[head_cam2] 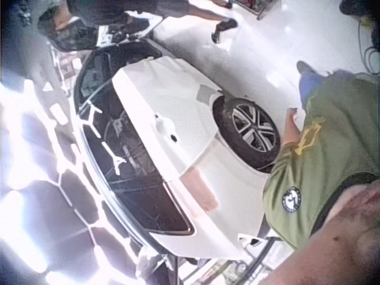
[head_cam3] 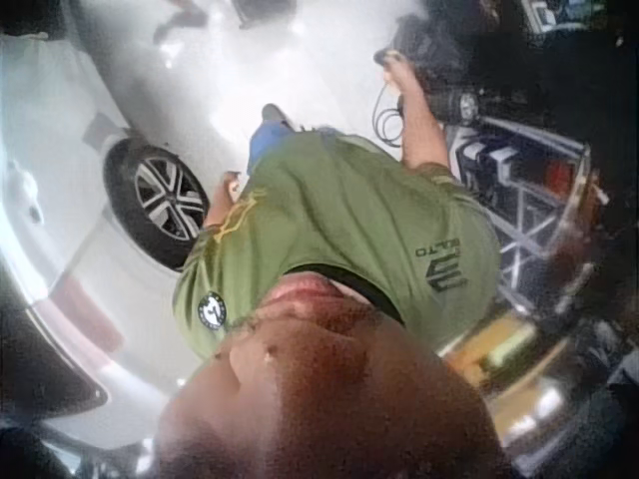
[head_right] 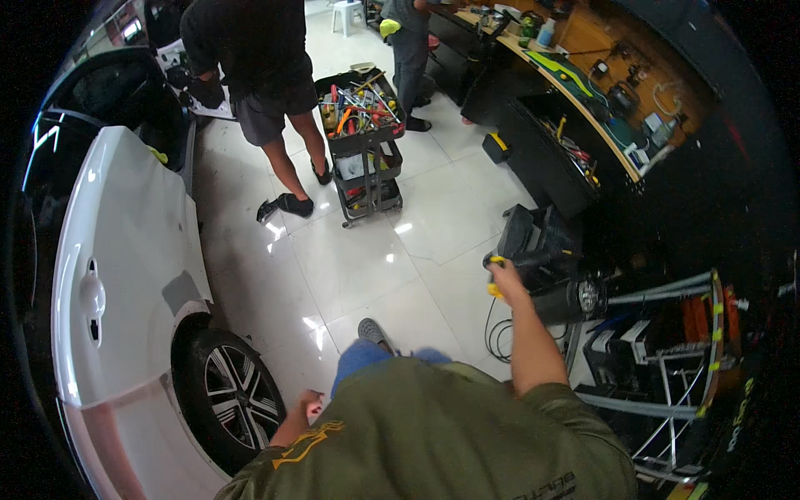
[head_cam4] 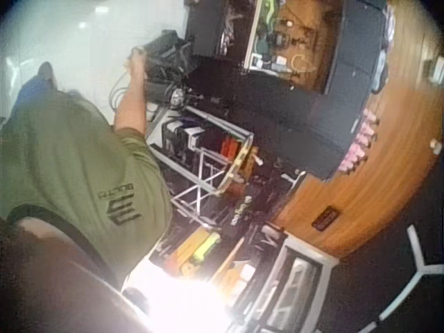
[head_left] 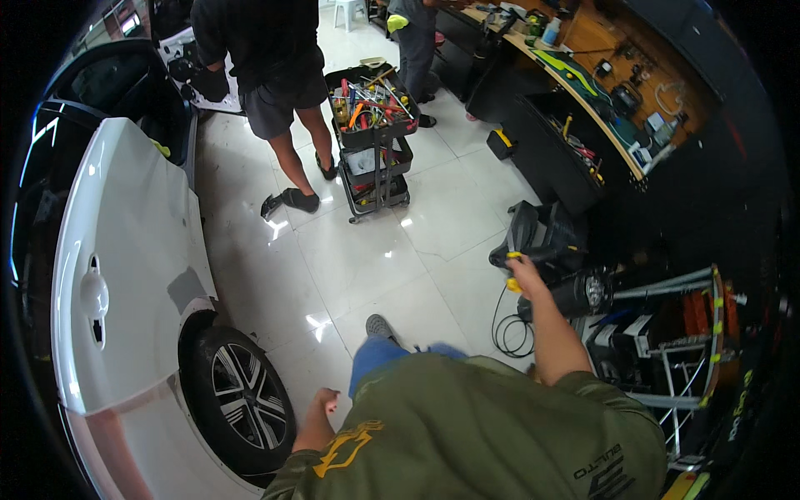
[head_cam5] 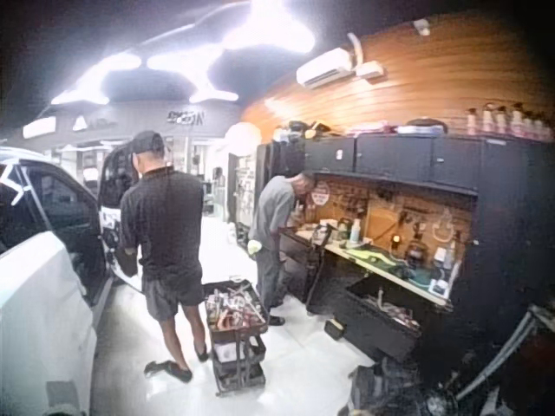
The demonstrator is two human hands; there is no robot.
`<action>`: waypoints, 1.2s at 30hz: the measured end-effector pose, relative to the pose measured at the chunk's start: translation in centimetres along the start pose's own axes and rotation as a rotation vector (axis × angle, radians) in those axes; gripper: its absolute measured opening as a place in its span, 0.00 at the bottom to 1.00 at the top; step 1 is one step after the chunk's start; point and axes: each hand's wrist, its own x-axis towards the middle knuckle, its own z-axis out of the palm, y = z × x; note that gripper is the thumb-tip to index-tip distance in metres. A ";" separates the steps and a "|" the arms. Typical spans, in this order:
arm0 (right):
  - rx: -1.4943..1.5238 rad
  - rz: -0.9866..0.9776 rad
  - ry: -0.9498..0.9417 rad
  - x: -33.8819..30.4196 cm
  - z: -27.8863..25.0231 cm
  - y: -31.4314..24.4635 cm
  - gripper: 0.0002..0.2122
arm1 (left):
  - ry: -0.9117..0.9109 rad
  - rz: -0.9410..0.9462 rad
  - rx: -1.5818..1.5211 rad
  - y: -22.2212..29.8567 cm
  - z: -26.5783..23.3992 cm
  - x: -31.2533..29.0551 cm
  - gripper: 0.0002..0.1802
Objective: The person removes interior trim panels from a white car using a screwdriver and a plastic pry tool. They detach a lower door panel, then a side panel near the door frame, and finally a long trim piece from the door jamb, placing each removed part on the floor.
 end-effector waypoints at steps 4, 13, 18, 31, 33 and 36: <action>0.159 0.064 -0.353 6.7 8.6 -11.0 0.09 | 0.237 0.125 -0.601 10.4 -8.5 0.3 0.11; 0.061 -0.169 -0.610 27.6 26.0 -31.2 0.13 | 0.741 0.306 -1.066 27.9 -17.4 -4.9 0.12; -0.276 -0.579 -0.319 38.0 34.4 -37.3 0.29 | 0.507 0.003 -0.926 23.9 -6.2 -6.3 0.15; -1.093 -1.077 -0.841 25.5 33.0 -20.8 0.15 | 0.605 -0.259 -1.493 26.3 20.5 -13.2 0.21; -1.407 -1.088 -1.289 18.1 32.7 -16.9 0.16 | 0.623 -0.181 -1.515 25.2 23.6 -13.6 0.21; -1.635 -1.087 -1.409 10.9 31.9 -8.5 0.18 | 0.666 -0.145 -1.588 22.0 29.8 -14.8 0.21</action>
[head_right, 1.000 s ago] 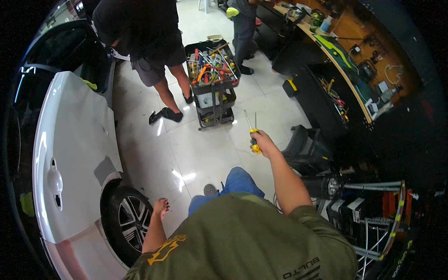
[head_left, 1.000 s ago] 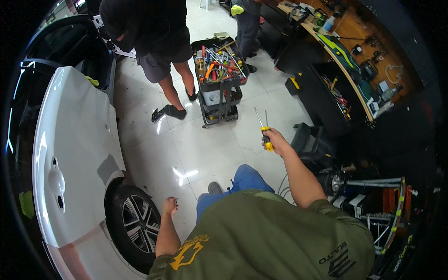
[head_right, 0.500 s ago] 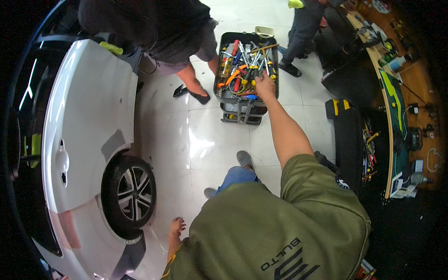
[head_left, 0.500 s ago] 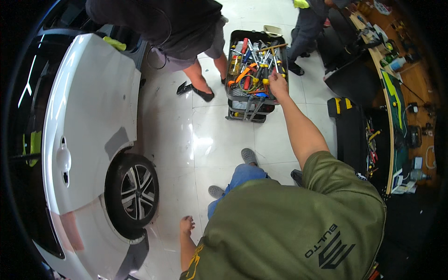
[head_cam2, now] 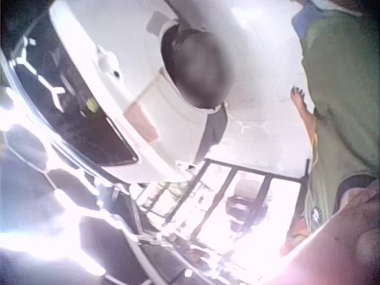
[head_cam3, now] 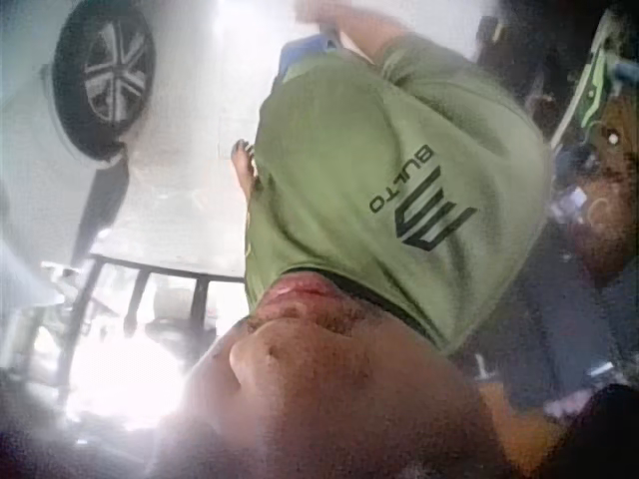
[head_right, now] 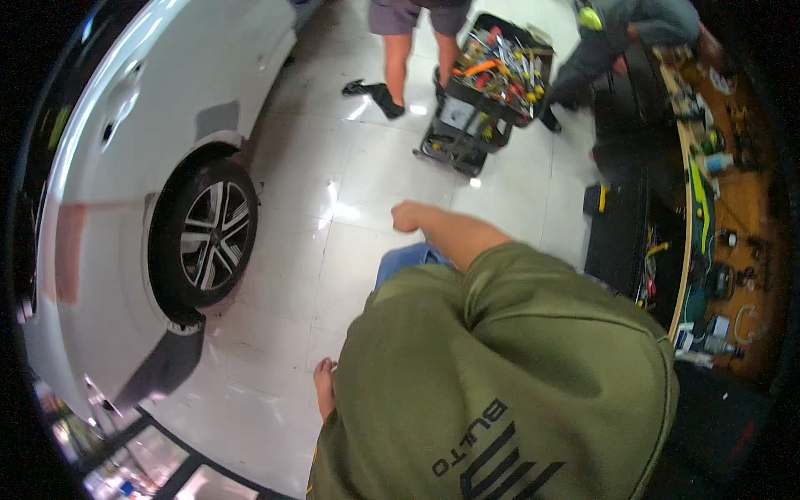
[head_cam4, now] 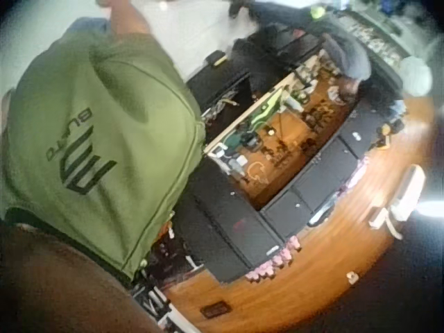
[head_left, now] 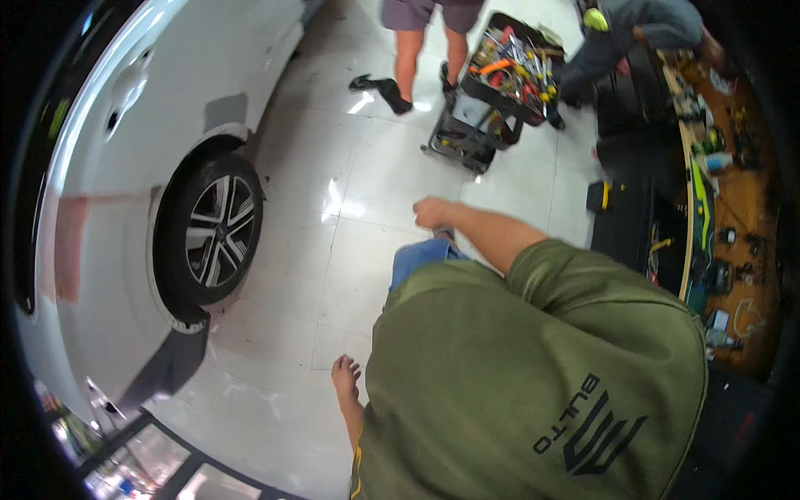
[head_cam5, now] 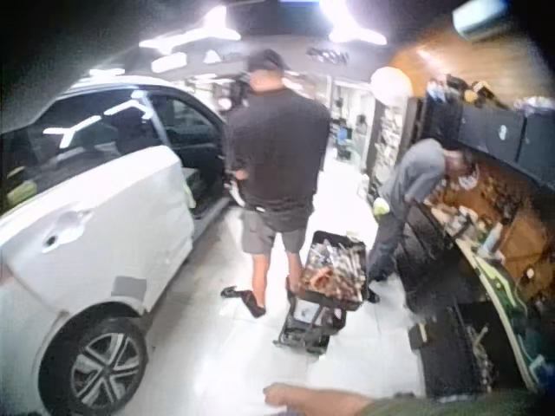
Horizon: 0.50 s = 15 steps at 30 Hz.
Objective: The person removes interior trim panels from a white car using a screwdriver and a plastic pry tool. They detach a lower door panel, then a side panel near the door frame, and finally a long trim piece from the door jamb, placing each removed part on the floor.
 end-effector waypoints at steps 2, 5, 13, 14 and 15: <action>-0.001 -0.013 0.014 -0.1 1.8 -6.2 0.20 | 0.072 -0.040 -0.108 -5.1 -3.7 -0.3 0.22; -0.113 -0.200 -0.008 0.3 5.2 -13.7 0.18 | 0.183 -0.119 -0.210 -11.7 -10.3 -4.2 0.21; -0.557 -0.330 -0.435 -1.1 9.2 -25.9 0.14 | -0.070 -0.350 0.183 -33.3 -24.9 -6.4 0.23; -0.584 -0.437 -0.580 -1.2 10.3 -27.9 0.15 | -0.074 -0.344 0.145 -33.7 -25.8 -6.1 0.23; -0.495 -0.425 -0.821 -1.7 12.9 -27.9 0.17 | -0.106 -0.379 0.108 -34.3 -26.5 -6.6 0.23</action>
